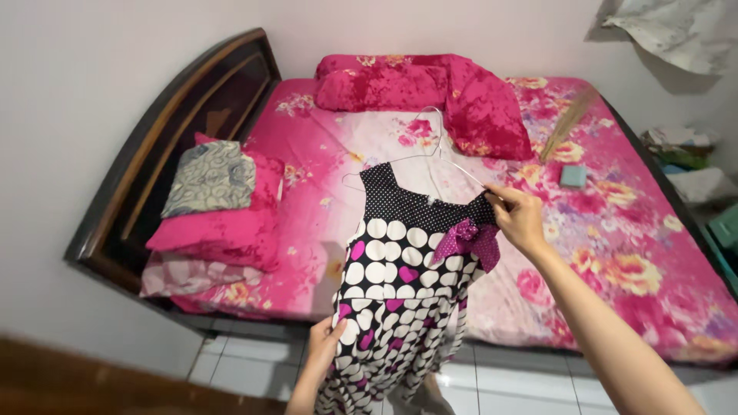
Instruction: The person opens a wooden wardrobe and repeatedly removes garments on hangers, placing them one by one onto a bed. The person handles a polka-dot dress, a light green shirt, a floral blouse, a gray top, a black jacket, a patterned blouse, a mustard shirt, a gold-patterned shirt, a red-and-white checkered top, and a black shirt.
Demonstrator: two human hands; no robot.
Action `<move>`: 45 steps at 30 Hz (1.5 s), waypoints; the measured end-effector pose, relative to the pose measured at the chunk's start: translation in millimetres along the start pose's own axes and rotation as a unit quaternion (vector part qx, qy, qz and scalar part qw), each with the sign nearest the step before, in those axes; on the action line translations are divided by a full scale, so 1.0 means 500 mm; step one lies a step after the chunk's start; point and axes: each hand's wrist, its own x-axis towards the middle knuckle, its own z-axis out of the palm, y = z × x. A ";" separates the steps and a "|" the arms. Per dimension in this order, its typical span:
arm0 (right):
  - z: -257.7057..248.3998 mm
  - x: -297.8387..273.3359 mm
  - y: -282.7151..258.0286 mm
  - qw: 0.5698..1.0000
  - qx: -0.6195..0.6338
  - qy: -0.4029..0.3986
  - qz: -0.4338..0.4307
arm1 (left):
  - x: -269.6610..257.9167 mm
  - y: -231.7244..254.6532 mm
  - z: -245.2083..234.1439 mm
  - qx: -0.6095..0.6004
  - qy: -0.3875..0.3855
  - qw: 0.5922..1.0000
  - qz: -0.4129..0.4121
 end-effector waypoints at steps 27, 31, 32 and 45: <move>0.654 0.300 0.694 0.954 -0.024 -0.255 0.157 | 0.666 -0.013 0.079 0.490 0.135 0.850 -0.140; 0.715 0.276 0.734 0.914 -0.134 -0.327 0.198 | 0.696 -0.061 0.116 0.543 0.114 0.804 -0.213; 0.729 0.270 0.740 0.900 -0.153 -0.347 0.213 | 0.702 -0.075 0.121 0.552 0.116 0.794 -0.226; 0.783 0.069 0.810 0.876 -0.090 -0.414 0.231 | 0.693 -0.133 0.169 0.659 -0.050 0.722 -0.203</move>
